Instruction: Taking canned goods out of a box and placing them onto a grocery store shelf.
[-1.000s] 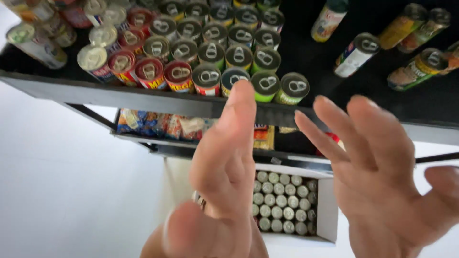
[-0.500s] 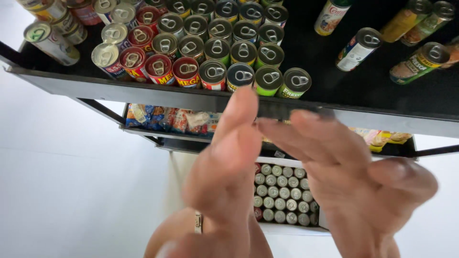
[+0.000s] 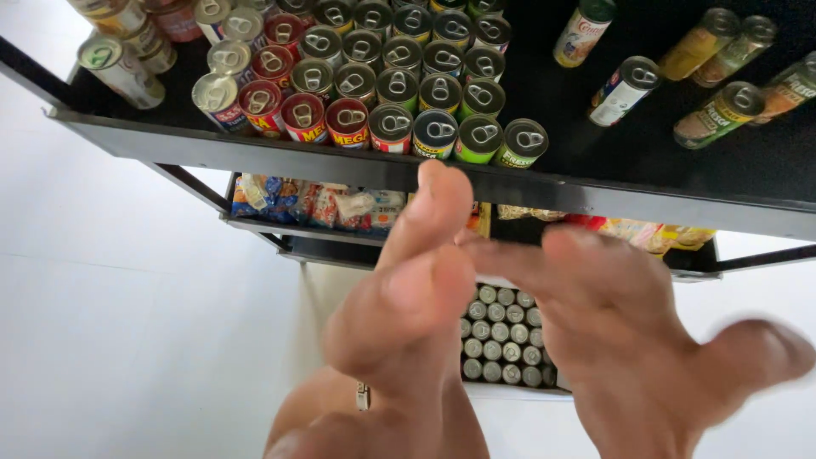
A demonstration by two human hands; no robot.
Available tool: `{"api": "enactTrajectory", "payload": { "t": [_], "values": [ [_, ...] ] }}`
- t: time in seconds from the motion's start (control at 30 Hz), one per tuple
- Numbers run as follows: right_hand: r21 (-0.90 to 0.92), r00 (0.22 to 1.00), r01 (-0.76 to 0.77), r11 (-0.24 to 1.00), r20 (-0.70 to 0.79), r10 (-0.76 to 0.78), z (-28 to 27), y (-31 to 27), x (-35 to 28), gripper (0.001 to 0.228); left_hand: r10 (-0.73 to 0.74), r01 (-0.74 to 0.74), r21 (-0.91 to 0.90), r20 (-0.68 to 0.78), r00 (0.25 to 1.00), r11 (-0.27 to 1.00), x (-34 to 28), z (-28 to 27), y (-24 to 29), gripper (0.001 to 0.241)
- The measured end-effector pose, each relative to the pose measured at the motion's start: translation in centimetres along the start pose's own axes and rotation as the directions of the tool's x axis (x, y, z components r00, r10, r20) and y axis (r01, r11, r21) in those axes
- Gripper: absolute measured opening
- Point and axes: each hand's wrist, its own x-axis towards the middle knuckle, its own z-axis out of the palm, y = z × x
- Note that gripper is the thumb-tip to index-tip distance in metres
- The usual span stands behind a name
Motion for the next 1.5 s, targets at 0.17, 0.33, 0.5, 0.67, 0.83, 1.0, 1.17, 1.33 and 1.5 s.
{"api": "enactTrajectory", "payload": {
  "t": [0.17, 0.33, 0.5, 0.67, 0.83, 1.0, 1.17, 1.33, 1.5],
  "values": [
    [-0.003, 1.000, 0.014, 1.000, 0.002, -0.014, -2.5, 2.3, 5.1, 0.082, 0.016, -0.016, 0.001, 0.060, 0.998, 1.000, -0.1, -0.2, 1.9, 0.084],
    [-0.013, 0.999, 0.038, 0.999, -0.019, -0.038, -4.3, 4.7, 7.4, 0.093, 0.023, -0.021, -0.013, 0.140, 0.990, 1.000, 3.0, 4.2, 5.1, 0.088],
    [0.020, 0.998, -0.052, 0.998, -0.043, 0.053, -4.6, 7.8, 7.9, 0.093, 0.038, -0.035, -0.020, 0.215, 0.976, 0.999, 11.5, 14.0, 16.4, 0.091],
    [0.028, 0.983, -0.172, 0.985, -0.059, 0.173, -5.4, 9.8, 7.4, 0.083, 0.038, -0.026, -0.049, 0.275, 0.961, 0.998, 11.5, 15.0, 18.4, 0.095],
    [-0.002, 0.935, -0.351, 0.937, -0.063, 0.350, -8.4, 13.7, 5.7, 0.073, 0.023, -0.004, -0.057, 0.339, 0.940, 0.998, 10.9, 14.4, 19.0, 0.098],
    [0.098, 0.827, -0.557, 0.824, -0.017, 0.561, -17.7, 29.2, -4.7, 0.056, -0.083, 0.111, -0.052, 0.385, 0.919, 0.993, 7.9, 13.5, 20.0, 0.102],
    [-0.275, 0.736, -0.677, 0.683, -0.240, 0.633, -19.0, 31.3, -18.2, 0.039, -0.465, 0.471, 0.060, 0.315, 0.827, 0.880, 9.1, 9.9, 16.0, 0.095],
    [-0.093, 0.526, -0.842, 0.532, -0.363, 0.769, -19.3, 40.0, -34.1, 0.032, -0.929, 0.860, 0.386, -0.024, 0.371, 0.333, -14.4, -1.7, 3.2, 0.058],
    [-0.253, 0.344, -0.933, 0.256, -0.413, 0.844, -15.5, 43.0, -41.7, 0.017, -0.986, 0.320, 0.945, -0.107, 0.124, -0.062, -33.1, -8.1, -0.7, 0.046]
  ]
}}
